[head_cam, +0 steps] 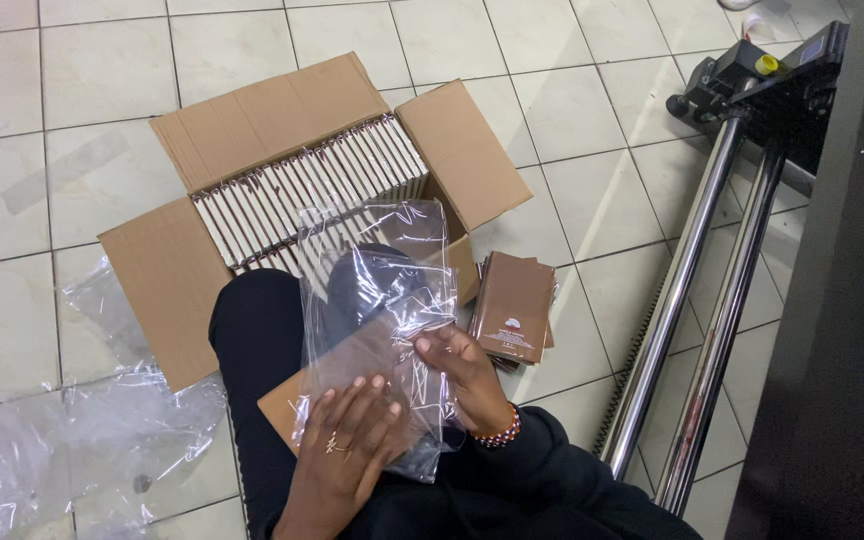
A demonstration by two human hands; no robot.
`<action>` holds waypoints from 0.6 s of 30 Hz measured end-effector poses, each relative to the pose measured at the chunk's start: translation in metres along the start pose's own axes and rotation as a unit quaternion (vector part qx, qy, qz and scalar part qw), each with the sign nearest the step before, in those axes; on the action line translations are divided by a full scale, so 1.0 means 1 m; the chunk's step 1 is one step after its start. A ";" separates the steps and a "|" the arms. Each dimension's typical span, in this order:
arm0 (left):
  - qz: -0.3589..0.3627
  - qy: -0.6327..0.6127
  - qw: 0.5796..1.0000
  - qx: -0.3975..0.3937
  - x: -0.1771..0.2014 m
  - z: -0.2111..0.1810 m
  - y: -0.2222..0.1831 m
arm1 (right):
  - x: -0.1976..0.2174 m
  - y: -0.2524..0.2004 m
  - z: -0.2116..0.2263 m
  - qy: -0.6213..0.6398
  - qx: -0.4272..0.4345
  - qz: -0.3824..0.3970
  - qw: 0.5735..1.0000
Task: The person places brown notebooks into clear plastic sleeves, seals the sleeves, and places the packed notebooks into a cardboard box while sitting on the floor.
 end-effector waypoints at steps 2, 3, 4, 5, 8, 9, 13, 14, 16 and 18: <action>-0.061 -0.007 0.998 0.000 0.014 0.000 0.001 | 0.009 0.002 -0.006 -0.074 0.003 -0.041 0.996; -0.062 -0.007 0.998 0.000 0.019 -0.001 0.003 | 0.012 0.004 -0.005 -0.074 0.004 -0.040 0.996; -0.110 -0.014 0.994 -0.008 0.032 -0.003 0.005 | 0.011 0.005 0.000 -0.072 0.035 -0.030 0.996; -0.158 -0.021 0.987 -0.016 0.045 -0.005 0.006 | 0.011 0.006 0.005 -0.069 0.067 -0.019 0.995; -0.146 0.034 0.988 -0.032 0.044 -0.001 -0.007 | 0.022 0.013 0.003 -0.055 0.095 -0.024 0.994; -0.146 0.034 0.988 -0.029 0.045 -0.002 -0.002 | 0.020 0.013 0.004 -0.056 0.093 -0.024 0.994; -0.151 0.032 0.988 -0.028 0.052 -0.010 0.005 | 0.022 0.009 0.010 -0.075 0.107 -0.038 0.991; -0.153 0.016 0.987 -0.043 0.051 -0.008 0.011 | 0.019 0.016 0.015 -0.081 0.112 -0.025 0.990; -0.145 0.021 0.989 -0.037 0.044 0.000 -0.002 | 0.012 0.011 0.023 -0.097 0.107 0.000 0.989; -0.134 0.021 0.990 -0.034 0.042 0.003 -0.003 | 0.014 0.013 0.019 -0.113 0.104 0.019 0.988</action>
Point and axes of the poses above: each hand's wrist, its own y-axis towards the middle knuckle, its own x-axis out of the back of the hand, z = x × y, the point moved 8 cm from there along y, towards the middle knuckle, and after that the axes turned 8 degrees about -z, right-handed, at the moved point
